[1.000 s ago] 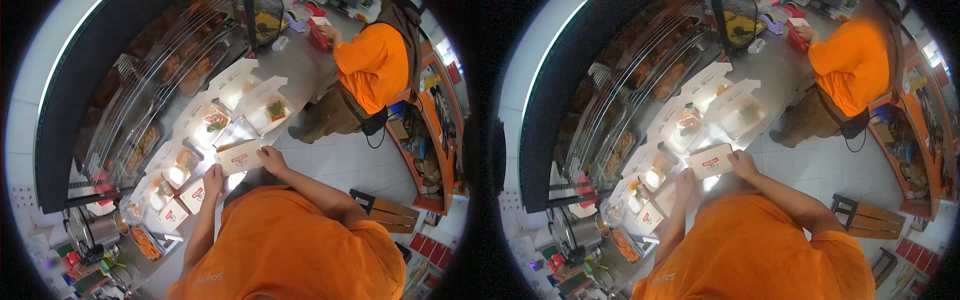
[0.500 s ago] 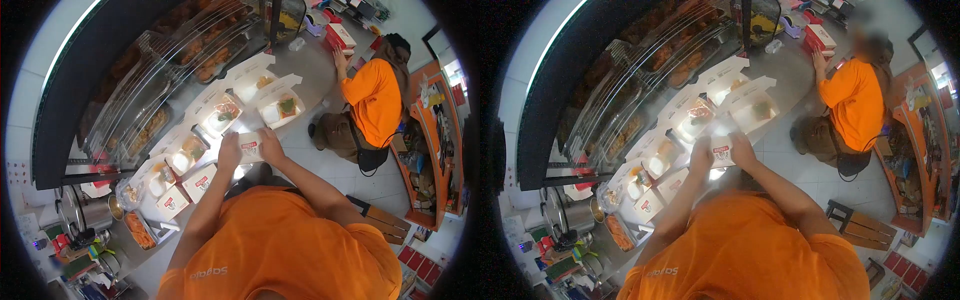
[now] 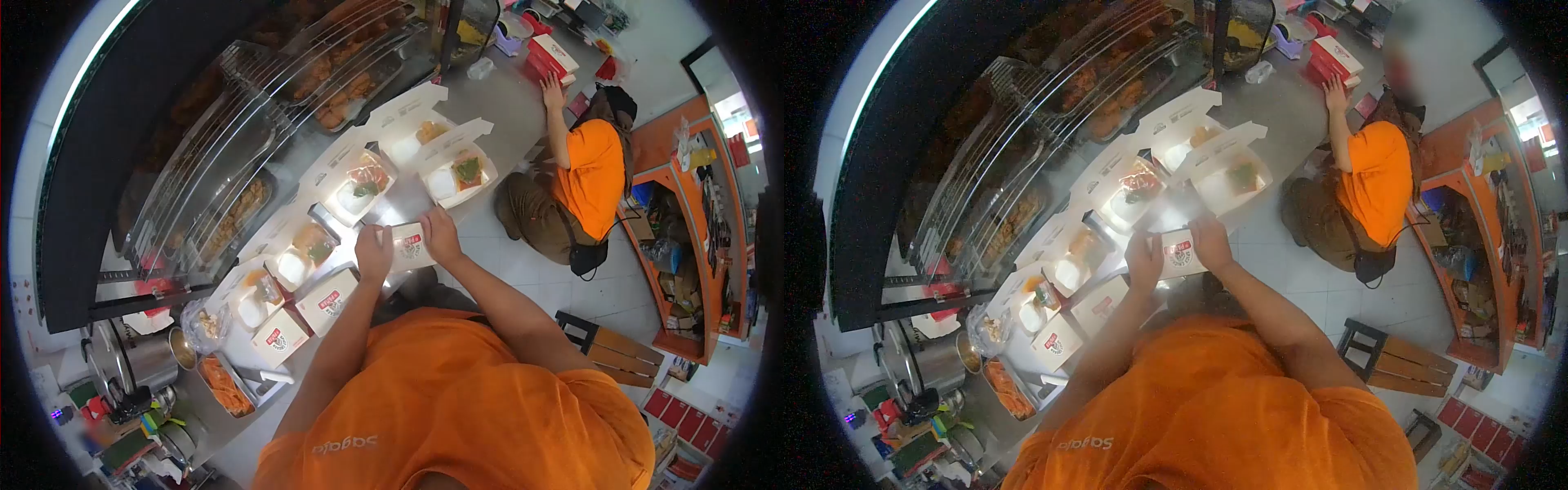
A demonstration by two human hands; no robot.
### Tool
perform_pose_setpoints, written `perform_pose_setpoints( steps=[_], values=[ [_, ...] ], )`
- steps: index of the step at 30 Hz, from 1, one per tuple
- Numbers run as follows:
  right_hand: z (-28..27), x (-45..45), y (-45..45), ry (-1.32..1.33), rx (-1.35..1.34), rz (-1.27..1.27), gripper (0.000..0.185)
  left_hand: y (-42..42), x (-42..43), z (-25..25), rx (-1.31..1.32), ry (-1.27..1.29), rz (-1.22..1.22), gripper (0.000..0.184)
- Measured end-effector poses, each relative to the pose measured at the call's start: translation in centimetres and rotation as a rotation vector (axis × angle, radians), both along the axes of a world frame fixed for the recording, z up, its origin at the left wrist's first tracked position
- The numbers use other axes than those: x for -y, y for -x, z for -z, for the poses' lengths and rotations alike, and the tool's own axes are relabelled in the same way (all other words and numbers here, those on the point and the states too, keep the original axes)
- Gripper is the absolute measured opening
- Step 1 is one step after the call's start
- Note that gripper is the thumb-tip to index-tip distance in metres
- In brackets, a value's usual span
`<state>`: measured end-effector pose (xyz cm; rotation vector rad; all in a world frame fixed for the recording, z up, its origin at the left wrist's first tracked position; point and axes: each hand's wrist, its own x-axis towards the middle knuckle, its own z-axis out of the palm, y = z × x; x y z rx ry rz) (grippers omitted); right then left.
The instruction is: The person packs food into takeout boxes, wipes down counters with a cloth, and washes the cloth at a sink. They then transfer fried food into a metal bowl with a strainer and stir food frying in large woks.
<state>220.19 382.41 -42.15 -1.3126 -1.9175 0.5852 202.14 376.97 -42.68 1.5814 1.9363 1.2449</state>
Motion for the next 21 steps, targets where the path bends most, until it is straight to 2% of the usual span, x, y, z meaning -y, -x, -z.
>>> perform_pose_setpoints(
  steps=[4, 7, 10, 13, 16, 19, 20, 21],
  values=[
    [0.8, -0.3, 0.0, 0.023, 0.035, 0.007, 0.014, 0.3, -0.3, 0.5, -0.023, -0.094, -0.037, 0.022],
    [1.0, -0.3, 0.2, 0.123, -0.030, 0.038, 0.013, 0.6, -0.2, 1.7, 0.054, -0.041, -0.030, 0.022],
    [1.6, -0.8, 0.3, 0.120, -0.028, 0.037, 0.014, 0.4, -0.5, -1.0, 0.270, 0.095, -0.114, 0.018],
    [1.9, -1.0, 0.0, 0.014, 0.040, -0.060, 0.015, 1.2, -1.1, 3.1, 0.217, -0.038, 0.074, 0.019],
    [2.4, -1.3, 0.1, 0.002, 0.157, -0.097, 0.016, 1.6, -0.9, 1.8, 0.218, 0.055, 0.105, 0.022],
    [-3.7, -1.4, 2.0, -0.111, 0.342, -0.039, 0.019, 2.4, -0.1, 2.6, 0.136, 0.010, 0.066, 0.019],
    [-5.0, -2.2, 2.6, -0.230, 0.182, 0.022, 0.023, 2.8, 0.0, 3.3, 0.108, -0.008, 0.021, 0.016],
    [-7.6, -3.3, 3.5, -0.078, 0.184, 0.056, 0.024, 3.5, 0.0, 3.3, 0.017, -0.023, 0.009, 0.014]
  ],
)
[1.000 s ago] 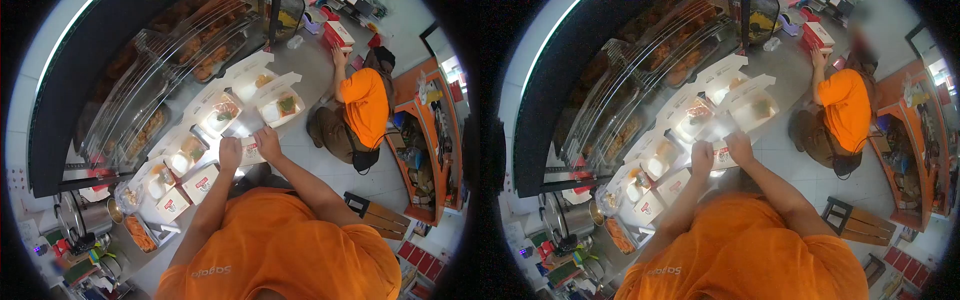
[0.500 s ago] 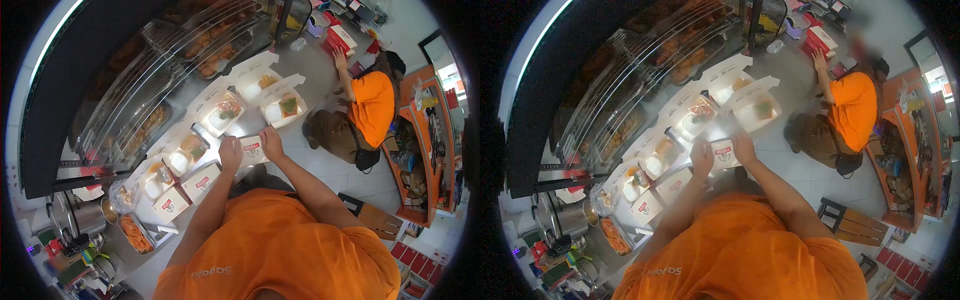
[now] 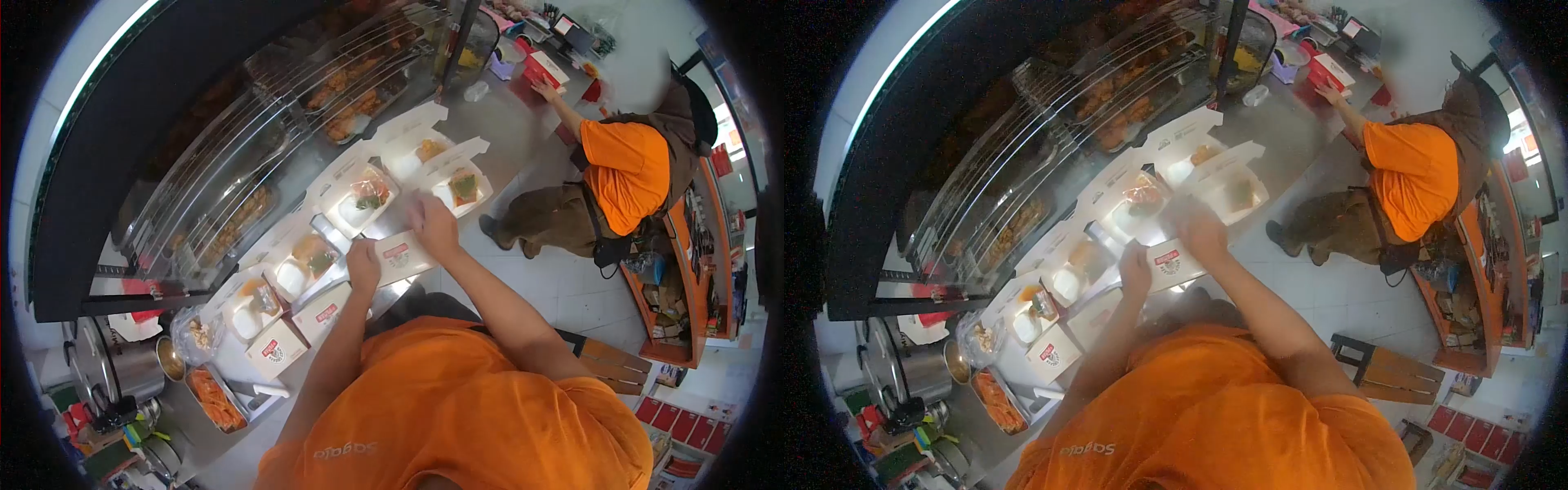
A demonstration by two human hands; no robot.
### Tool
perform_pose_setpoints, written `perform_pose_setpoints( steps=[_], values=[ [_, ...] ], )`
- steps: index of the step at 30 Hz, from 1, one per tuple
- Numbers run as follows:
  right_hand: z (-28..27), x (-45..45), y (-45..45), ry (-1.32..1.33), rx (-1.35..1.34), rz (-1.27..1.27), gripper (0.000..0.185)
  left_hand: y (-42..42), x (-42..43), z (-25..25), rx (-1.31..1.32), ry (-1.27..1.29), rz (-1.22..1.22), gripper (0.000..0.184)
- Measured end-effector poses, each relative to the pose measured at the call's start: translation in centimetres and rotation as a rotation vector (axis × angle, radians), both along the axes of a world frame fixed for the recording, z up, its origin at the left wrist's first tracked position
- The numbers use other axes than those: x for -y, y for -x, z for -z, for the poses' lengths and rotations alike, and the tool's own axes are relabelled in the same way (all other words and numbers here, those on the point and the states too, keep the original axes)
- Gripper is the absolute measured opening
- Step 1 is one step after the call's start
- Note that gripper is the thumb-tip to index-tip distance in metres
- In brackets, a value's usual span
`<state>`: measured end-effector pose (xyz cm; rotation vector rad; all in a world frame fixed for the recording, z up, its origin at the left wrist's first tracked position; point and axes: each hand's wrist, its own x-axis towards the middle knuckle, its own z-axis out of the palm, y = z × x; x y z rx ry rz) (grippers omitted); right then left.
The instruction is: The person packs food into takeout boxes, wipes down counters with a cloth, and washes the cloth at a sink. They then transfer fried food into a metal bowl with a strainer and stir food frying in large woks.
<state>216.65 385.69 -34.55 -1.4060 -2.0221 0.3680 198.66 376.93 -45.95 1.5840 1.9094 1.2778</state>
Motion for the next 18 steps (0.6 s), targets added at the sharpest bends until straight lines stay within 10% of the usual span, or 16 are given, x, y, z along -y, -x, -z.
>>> perform_pose_setpoints(
  steps=[3, 7, 13, 18],
  values=[
    [-4.3, -3.3, 1.9, 0.281, 0.052, 0.101, 0.031, 1.1, 0.9, -1.6, -0.226, -0.077, -0.064, 0.006],
    [3.9, -6.8, 0.6, -0.019, -0.004, 0.148, 0.035, 0.2, 1.3, -6.2, -0.350, -0.238, -0.120, 0.015],
    [3.8, -1.8, -3.7, 0.186, -0.397, 0.410, 0.013, -6.9, -3.3, -9.0, 0.213, -0.001, 0.087, 0.014],
    [3.8, -3.1, -13.9, 0.160, 0.038, -0.066, 0.016, -12.0, -11.4, -7.8, 0.348, 0.057, 0.290, 0.026]
  ],
)
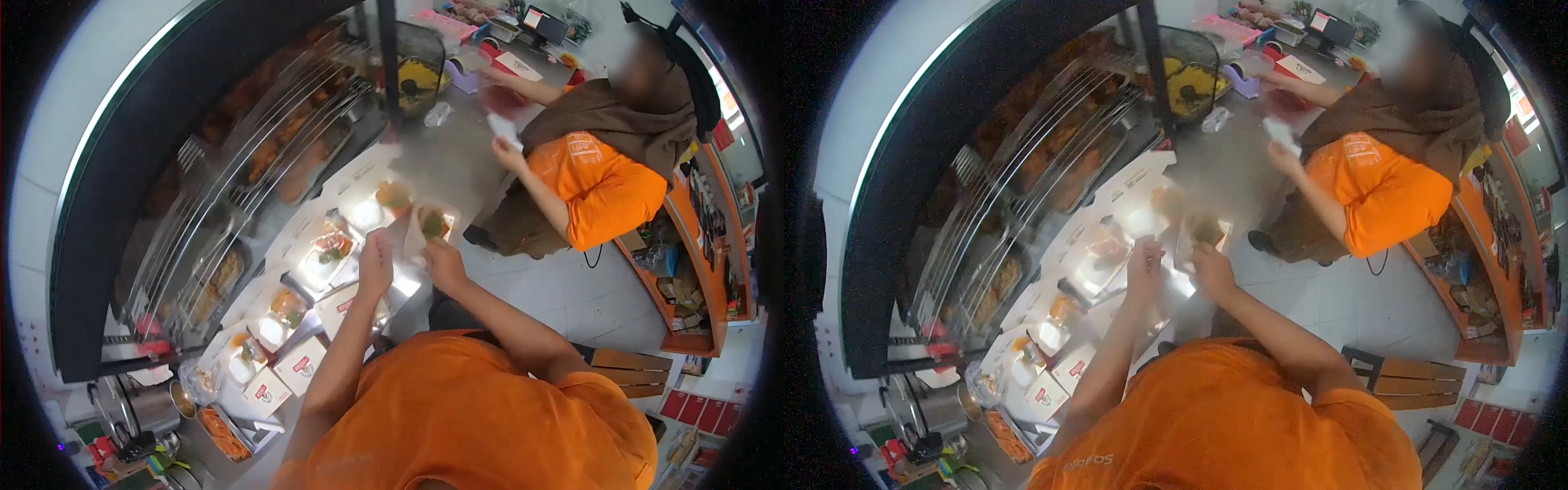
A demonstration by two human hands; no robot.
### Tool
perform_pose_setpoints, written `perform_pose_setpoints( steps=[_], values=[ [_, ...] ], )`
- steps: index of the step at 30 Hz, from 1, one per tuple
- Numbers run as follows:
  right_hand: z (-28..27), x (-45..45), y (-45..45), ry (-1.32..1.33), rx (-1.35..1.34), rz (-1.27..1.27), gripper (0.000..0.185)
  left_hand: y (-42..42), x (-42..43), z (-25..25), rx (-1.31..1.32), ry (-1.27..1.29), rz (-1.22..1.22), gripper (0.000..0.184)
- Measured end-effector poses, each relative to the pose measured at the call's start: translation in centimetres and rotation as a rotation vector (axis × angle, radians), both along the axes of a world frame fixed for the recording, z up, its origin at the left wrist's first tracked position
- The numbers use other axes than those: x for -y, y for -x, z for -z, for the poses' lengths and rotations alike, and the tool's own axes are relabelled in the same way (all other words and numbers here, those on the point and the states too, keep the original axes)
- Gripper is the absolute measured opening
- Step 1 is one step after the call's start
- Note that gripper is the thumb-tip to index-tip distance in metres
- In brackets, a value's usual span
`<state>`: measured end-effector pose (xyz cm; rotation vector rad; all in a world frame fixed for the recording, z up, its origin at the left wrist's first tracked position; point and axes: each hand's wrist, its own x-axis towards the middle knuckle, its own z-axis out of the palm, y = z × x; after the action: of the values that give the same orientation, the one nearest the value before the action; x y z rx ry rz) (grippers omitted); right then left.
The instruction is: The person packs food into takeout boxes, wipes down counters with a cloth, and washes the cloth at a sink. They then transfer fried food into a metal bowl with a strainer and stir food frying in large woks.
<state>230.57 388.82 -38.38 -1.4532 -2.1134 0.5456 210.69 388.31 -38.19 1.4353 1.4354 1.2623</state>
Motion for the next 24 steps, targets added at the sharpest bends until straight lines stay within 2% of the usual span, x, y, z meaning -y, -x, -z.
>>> perform_pose_setpoints(
  steps=[1, 4, 5, 9, 12, 13, 15, 18, 19, 21, 24],
  values=[
    [-0.1, -0.4, -1.8, 0.001, 0.015, -0.051, 0.016, -0.5, -1.4, 0.0, -0.059, 0.090, 0.087, 0.049],
    [-3.3, -1.5, -6.7, 0.039, 0.053, -0.178, 0.016, -3.2, -5.0, 0.8, -0.106, 0.147, 0.188, 0.071],
    [-4.2, -2.0, -8.5, 0.068, 0.064, -0.198, 0.016, -4.1, -6.1, 1.2, -0.072, 0.198, 0.261, 0.086],
    [-1.7, -5.3, -16.0, 0.195, 0.071, -0.183, 0.017, -8.2, -8.8, 2.3, -0.159, 0.002, 0.326, 0.092],
    [-0.7, -8.3, -19.8, -0.129, -0.053, -0.302, 0.027, -11.5, -10.2, 1.1, 0.080, 0.019, 0.273, 0.087],
    [-0.4, -8.8, -20.6, -0.135, -0.068, -0.290, 0.027, -11.8, -10.8, 0.9, 0.042, 0.064, 0.305, 0.083],
    [-0.5, -9.5, -21.7, -0.142, -0.095, -0.273, 0.028, -11.7, -11.3, 1.5, -0.025, 0.126, 0.347, 0.074],
    [-0.4, -9.8, -22.2, 0.207, -0.178, -0.059, 0.038, -12.0, -10.9, 2.6, -0.149, 0.054, 0.330, 0.057],
    [-0.5, -9.6, -22.2, 0.103, -0.129, -0.008, 0.037, -12.0, -10.6, 2.9, -0.217, -0.014, 0.297, 0.052],
    [-2.2, -9.5, -21.8, -0.112, -0.032, 0.093, 0.037, -12.3, -10.5, 0.3, -0.431, -0.254, 0.179, 0.043],
    [-3.2, -10.1, -21.7, 0.098, -0.042, 0.168, 0.039, -12.7, -10.4, 1.7, -0.378, -0.073, -0.073, 0.037]
  ],
)
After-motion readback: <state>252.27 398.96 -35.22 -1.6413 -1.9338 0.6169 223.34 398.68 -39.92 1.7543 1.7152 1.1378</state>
